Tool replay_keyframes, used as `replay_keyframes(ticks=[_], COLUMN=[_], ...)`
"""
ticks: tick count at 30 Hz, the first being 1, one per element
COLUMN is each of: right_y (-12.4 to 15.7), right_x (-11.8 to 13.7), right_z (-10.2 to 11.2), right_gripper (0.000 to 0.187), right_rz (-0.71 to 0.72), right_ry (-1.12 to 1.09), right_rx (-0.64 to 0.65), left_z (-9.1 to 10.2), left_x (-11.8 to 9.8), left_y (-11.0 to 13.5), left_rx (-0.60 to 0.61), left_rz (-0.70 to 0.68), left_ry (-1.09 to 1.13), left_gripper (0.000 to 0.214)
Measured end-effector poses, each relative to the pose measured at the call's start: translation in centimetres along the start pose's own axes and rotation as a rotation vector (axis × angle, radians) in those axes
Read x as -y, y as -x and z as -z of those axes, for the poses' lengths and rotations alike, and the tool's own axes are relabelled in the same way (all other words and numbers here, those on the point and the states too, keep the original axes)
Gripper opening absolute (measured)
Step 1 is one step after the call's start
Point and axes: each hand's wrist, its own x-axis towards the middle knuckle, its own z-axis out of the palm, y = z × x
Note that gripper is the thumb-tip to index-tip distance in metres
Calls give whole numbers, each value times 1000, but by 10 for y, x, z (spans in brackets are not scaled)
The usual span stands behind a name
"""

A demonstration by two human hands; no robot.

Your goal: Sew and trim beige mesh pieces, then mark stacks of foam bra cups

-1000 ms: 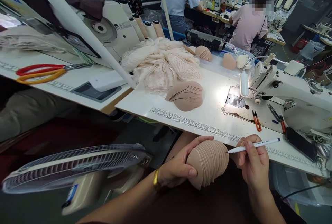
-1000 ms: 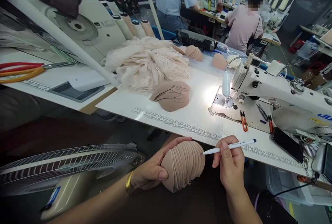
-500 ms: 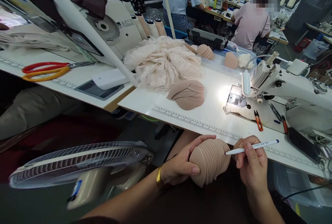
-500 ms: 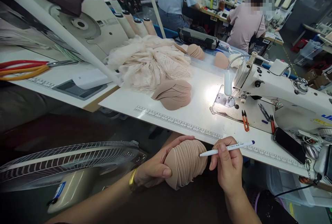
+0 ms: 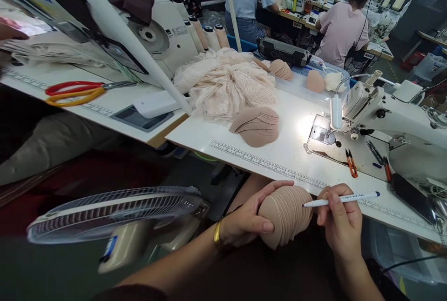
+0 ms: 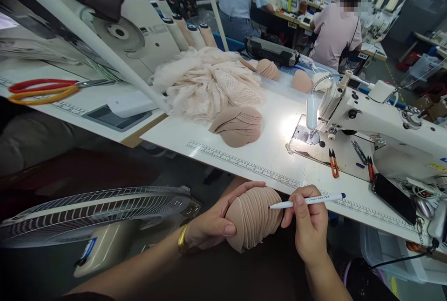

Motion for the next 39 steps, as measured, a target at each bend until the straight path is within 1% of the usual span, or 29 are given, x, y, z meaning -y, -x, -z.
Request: replay_keyframes(ticks=[2,5,7,11,16,21,26,29,31,34,36,39], right_y=[1,2,2,4,4,5,4,5,5,6,6,7], right_x=[1,2,2,-1,-1,-1,3,2,2,3,3,3], right_z=[-1,-1,-1,-1,0,0,-1,-2,-3,-3,-3,-4], right_gripper=[19,20,20,17,17,16,18,16,16,18,16,14], right_rz=[-5,11,9,-20,21,6,9,-16,-2,48,38,11], right_ry=[-12,-59,-35,12,-21,35,-7,25,20,8,46,106], right_rx=[18,-15,-21,54,13,81,40,81,96,77,85,131], left_z=[0,0,1,1,1,-1,0,1,2,2,2,1], left_x=[0,0,1,2,1,2,3,2,2,2,2,2], left_y=[0,-1,-1,-1,0,-1,-2,-2,-2,-2,-2,-1], left_rx=[4,7,13,12,15,-11,-9,-14,-24,-35,-29,-14], left_rz=[2,14,14,4,6,-9,-2,6,9,12,11,8], left_ry=[12,20,16,7,12,4,15,15,15,25,32,31], left_gripper=[83,82,82,82,83,82,82,84,85,85,85,82])
